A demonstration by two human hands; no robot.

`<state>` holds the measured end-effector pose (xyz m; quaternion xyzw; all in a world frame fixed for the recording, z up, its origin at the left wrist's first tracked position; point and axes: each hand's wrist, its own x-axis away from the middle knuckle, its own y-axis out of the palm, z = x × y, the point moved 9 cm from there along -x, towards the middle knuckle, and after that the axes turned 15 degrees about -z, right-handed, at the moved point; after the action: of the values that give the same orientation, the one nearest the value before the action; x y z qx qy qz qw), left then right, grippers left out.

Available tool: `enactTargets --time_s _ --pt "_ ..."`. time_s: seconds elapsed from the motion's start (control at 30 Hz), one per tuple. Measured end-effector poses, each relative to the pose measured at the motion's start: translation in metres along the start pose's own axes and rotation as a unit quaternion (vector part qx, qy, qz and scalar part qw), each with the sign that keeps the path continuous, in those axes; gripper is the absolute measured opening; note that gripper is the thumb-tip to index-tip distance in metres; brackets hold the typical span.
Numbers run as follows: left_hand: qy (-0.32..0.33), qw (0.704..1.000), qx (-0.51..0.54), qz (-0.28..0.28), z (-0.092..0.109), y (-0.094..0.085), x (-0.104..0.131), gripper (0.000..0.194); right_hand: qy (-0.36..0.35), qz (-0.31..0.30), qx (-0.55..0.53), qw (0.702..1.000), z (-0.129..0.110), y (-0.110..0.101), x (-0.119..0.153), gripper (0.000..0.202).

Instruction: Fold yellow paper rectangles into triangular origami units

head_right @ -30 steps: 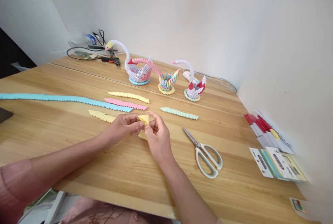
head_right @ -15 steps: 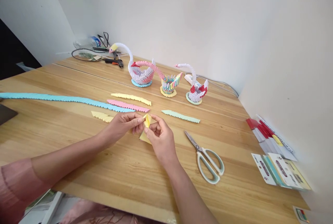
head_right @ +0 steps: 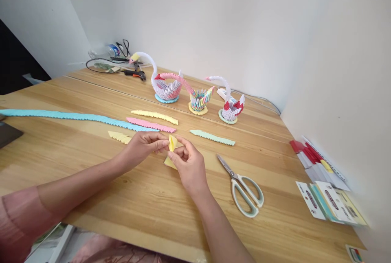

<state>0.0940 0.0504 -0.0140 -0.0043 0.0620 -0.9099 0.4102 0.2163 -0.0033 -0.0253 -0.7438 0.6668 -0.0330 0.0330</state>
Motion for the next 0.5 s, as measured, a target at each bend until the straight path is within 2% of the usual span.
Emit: enactTargets --time_s 0.17,0.3,0.4,0.5 --pt "-0.008 1.000 -0.007 0.006 0.0001 0.0010 0.0006 0.021 -0.004 0.013 0.047 0.999 -0.0025 -0.0007 0.0011 0.045" --pt "-0.018 0.998 0.063 -0.007 -0.0063 0.0073 -0.0009 0.020 -0.018 0.025 0.076 0.997 -0.0048 0.0014 0.0026 0.041" --pt "-0.019 0.994 0.104 -0.003 -0.0088 0.0077 -0.0018 0.017 -0.011 0.020 0.041 0.999 -0.0023 0.0039 0.0024 0.041" --pt "-0.017 0.995 0.093 0.005 -0.0065 0.0047 -0.0014 0.012 -0.014 -0.001 -0.003 1.000 -0.0018 0.0031 0.0004 0.035"
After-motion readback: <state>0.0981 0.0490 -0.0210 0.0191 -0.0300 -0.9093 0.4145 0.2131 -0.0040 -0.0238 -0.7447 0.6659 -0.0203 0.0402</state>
